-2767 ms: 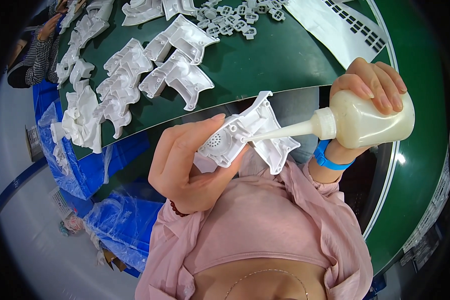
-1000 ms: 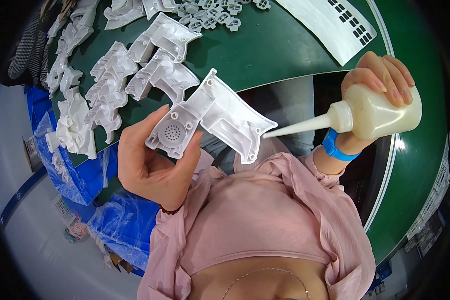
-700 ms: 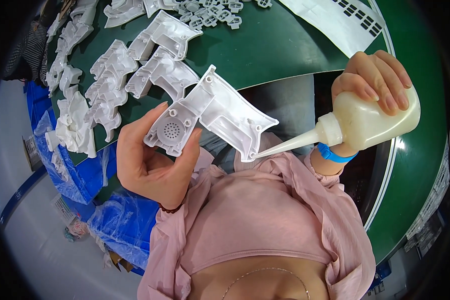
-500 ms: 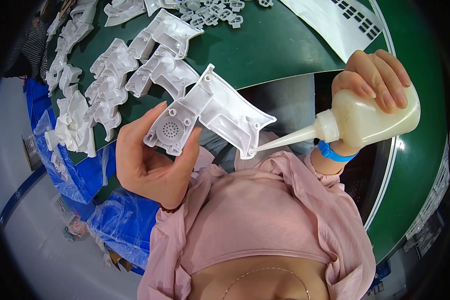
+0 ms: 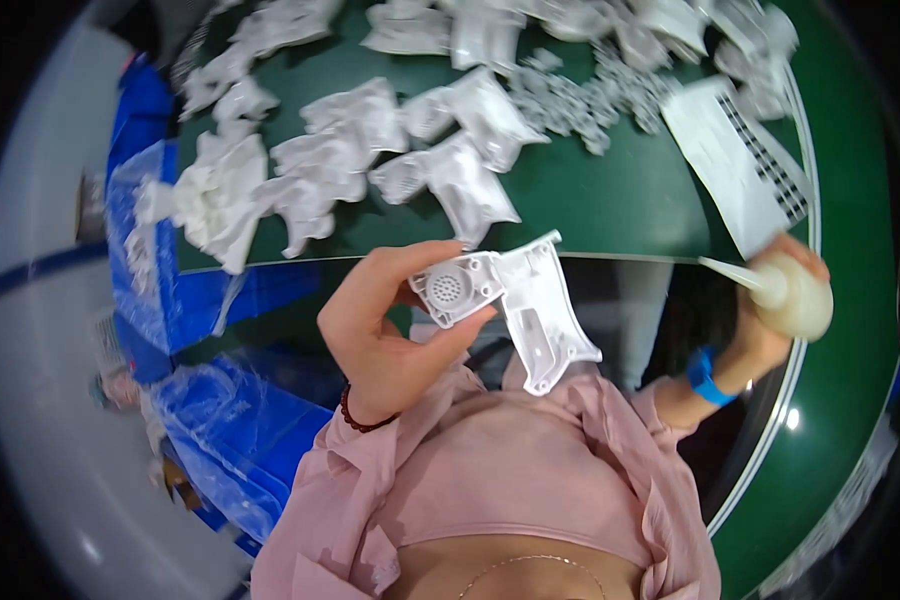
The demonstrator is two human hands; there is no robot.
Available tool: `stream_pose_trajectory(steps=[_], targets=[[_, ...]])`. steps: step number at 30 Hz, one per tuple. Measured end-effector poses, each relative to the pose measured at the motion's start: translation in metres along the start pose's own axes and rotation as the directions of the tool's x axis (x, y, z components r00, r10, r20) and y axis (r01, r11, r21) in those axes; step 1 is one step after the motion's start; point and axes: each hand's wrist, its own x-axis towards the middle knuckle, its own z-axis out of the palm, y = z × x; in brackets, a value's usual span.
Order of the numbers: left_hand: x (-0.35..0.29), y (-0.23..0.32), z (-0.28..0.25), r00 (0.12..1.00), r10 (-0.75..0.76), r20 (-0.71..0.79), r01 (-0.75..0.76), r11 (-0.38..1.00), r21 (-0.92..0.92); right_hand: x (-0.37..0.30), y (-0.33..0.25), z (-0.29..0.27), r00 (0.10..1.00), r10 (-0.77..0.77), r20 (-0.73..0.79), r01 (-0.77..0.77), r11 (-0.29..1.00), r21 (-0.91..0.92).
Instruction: Applying glue to plastic housings and installing internal electronic components and wiring.
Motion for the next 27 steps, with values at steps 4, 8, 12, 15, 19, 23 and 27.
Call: stream_pose_trajectory(steps=[4,8,12,15,19,23,27], targets=[[0.005,-0.008,-0.047,0.982,-0.033,-0.186,0.008,0.991,-0.131,0.0,-0.027,0.003,0.997,-0.056,0.045,0.058,0.997,-0.043],[0.032,-0.039,-0.117,0.936,-0.038,-0.351,0.025,0.999,-0.041,0.002,-0.024,0.003,0.998,-0.026,0.059,0.031,0.995,-0.091],[0.081,-0.063,-0.149,0.932,0.054,-0.357,0.015,0.982,0.186,0.01,-0.014,-0.001,0.993,0.108,0.042,-0.106,0.992,-0.062],[0.13,-0.078,-0.151,0.951,0.214,-0.224,-0.148,0.948,0.281,0.014,-0.006,-0.005,0.999,0.05,0.015,-0.048,0.992,-0.119],[0.2,-0.101,-0.144,0.967,0.153,-0.206,-0.07,0.93,0.361,0.008,0.008,-0.002,0.997,0.057,0.047,-0.052,0.994,-0.095],[0.225,-0.119,-0.136,0.99,0.063,-0.129,0.042,0.734,0.678,0.001,0.017,0.004,0.997,-0.028,0.075,0.042,0.982,-0.184],[0.226,-0.139,-0.128,0.997,0.074,-0.014,-0.043,0.715,0.698,-0.005,0.016,0.007,0.993,-0.044,0.108,0.065,0.977,-0.203]])
